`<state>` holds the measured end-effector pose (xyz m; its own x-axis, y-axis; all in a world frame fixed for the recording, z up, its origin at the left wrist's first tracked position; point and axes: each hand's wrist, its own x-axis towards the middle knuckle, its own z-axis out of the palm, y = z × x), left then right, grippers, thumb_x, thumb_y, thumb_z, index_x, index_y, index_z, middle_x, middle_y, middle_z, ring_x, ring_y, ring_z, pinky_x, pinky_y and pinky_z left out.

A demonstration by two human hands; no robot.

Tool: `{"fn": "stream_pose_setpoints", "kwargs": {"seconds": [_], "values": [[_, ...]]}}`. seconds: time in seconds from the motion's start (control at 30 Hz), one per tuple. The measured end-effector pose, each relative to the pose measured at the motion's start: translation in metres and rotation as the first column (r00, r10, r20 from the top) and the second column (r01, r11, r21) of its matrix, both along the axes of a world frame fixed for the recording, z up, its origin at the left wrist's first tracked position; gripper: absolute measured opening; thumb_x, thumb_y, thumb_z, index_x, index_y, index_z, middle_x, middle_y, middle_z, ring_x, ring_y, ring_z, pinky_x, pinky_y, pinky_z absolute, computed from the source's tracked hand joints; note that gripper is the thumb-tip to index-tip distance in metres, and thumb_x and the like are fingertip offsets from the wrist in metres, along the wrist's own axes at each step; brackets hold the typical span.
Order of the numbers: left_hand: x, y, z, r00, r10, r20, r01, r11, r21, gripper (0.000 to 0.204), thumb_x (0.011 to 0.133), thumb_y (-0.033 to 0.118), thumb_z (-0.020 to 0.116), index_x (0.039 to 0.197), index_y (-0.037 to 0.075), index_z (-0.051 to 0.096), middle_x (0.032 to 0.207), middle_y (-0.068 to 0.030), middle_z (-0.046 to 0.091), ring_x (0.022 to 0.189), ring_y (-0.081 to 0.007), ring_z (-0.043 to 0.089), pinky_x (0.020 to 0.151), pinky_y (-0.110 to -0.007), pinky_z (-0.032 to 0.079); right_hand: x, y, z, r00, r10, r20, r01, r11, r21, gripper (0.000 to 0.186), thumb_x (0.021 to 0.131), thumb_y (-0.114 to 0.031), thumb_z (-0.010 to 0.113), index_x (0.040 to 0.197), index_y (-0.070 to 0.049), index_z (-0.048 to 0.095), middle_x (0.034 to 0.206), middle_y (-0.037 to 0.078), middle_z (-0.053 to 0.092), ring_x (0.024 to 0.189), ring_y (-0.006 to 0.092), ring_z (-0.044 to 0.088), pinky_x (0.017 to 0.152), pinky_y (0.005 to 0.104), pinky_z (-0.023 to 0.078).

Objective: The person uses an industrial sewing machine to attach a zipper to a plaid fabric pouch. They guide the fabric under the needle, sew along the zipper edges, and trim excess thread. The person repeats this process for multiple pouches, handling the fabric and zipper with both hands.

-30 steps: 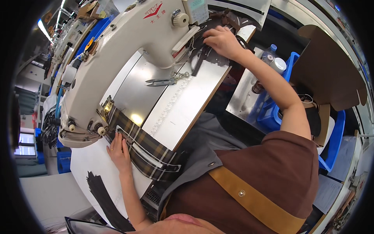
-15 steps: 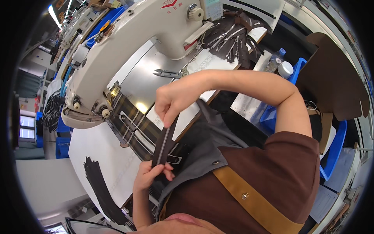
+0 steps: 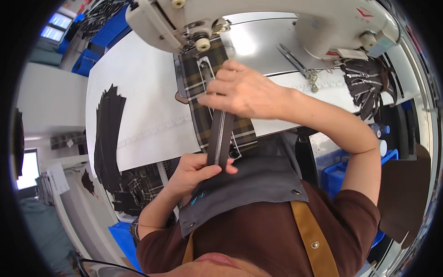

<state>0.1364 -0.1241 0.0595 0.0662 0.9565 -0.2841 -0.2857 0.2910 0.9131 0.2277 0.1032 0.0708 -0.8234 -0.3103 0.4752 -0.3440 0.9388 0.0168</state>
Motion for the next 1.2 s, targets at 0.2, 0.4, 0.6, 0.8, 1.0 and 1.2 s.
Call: {"fn": "stream_pose_setpoints", "kwargs": {"seconds": [0.2,0.4,0.6,0.8,1.0,1.2], "values": [[-0.002,0.025,-0.007,0.952,0.15,0.266,-0.14,0.989,-0.053,0.045,0.095,0.012,0.046,0.135,0.0,0.029,0.107,-0.0226,0.062,0.096,-0.0232,0.063,0.09,-0.034,0.046,-0.023,-0.001,-0.032,0.974,-0.228,-0.007,0.219,0.942,-0.256,0.052,0.067,-0.009,0.07,0.117,-0.011,0.056,0.116,0.008,0.057,0.1,0.0267,0.054,0.083,0.0372,0.042],[-0.005,0.033,-0.007,0.924,0.129,0.36,-0.11,0.991,-0.073,0.044,0.095,0.011,0.046,0.134,0.003,0.028,0.108,-0.0238,0.06,0.096,-0.0263,0.064,0.088,-0.034,0.048,-0.009,0.0,-0.052,0.982,-0.187,0.025,0.178,0.872,-0.456,0.023,0.069,0.002,0.067,0.091,-0.004,0.061,0.09,0.007,0.064,0.074,0.0265,0.064,0.062,0.0335,0.053],[-0.036,0.048,0.01,0.986,-0.013,0.167,0.012,1.0,0.007,0.041,0.091,0.005,0.053,0.13,0.0,0.042,0.109,-0.0192,0.062,0.098,-0.0223,0.063,0.087,-0.032,0.048,-0.037,0.025,-0.043,0.994,-0.095,-0.057,0.053,0.855,-0.516,0.022,0.072,0.007,0.063,0.093,0.0,0.06,0.094,0.01,0.065,0.082,0.0276,0.065,0.069,0.0319,0.054],[-0.114,0.096,-0.03,0.217,0.385,-0.897,0.038,0.915,0.402,0.02,0.086,0.012,0.061,0.104,0.008,0.068,0.111,-0.0049,0.065,0.102,-0.017,0.061,0.1,-0.043,0.036,-0.041,0.037,-0.062,0.991,-0.127,-0.046,0.08,0.822,-0.563,0.023,0.072,0.009,0.061,0.093,0.0,0.06,0.095,0.011,0.065,0.084,0.0268,0.064,0.072,0.0313,0.053],[-0.115,0.109,-0.059,-0.153,0.493,-0.856,0.187,0.865,0.465,0.022,0.087,0.02,0.061,0.105,0.011,0.067,0.113,0.0006,0.065,0.103,-0.0163,0.059,0.105,-0.054,0.024,-0.04,0.034,-0.063,0.983,-0.184,0.009,0.165,0.858,-0.486,0.022,0.072,0.006,0.063,0.092,-0.001,0.061,0.098,0.009,0.063,0.083,0.0272,0.064,0.07,0.0315,0.053],[-0.12,0.112,-0.061,-0.155,0.563,-0.812,0.239,0.819,0.522,0.017,0.082,0.018,0.065,0.097,0.01,0.066,0.11,0.0018,0.064,0.098,-0.0164,0.061,0.1,-0.058,0.031,-0.047,0.031,-0.058,0.989,-0.145,-0.016,0.12,0.871,-0.476,0.018,0.074,0.002,0.063,0.091,-0.002,0.06,0.101,0.007,0.063,0.08,0.0256,0.064,0.066,0.0318,0.053]]}}
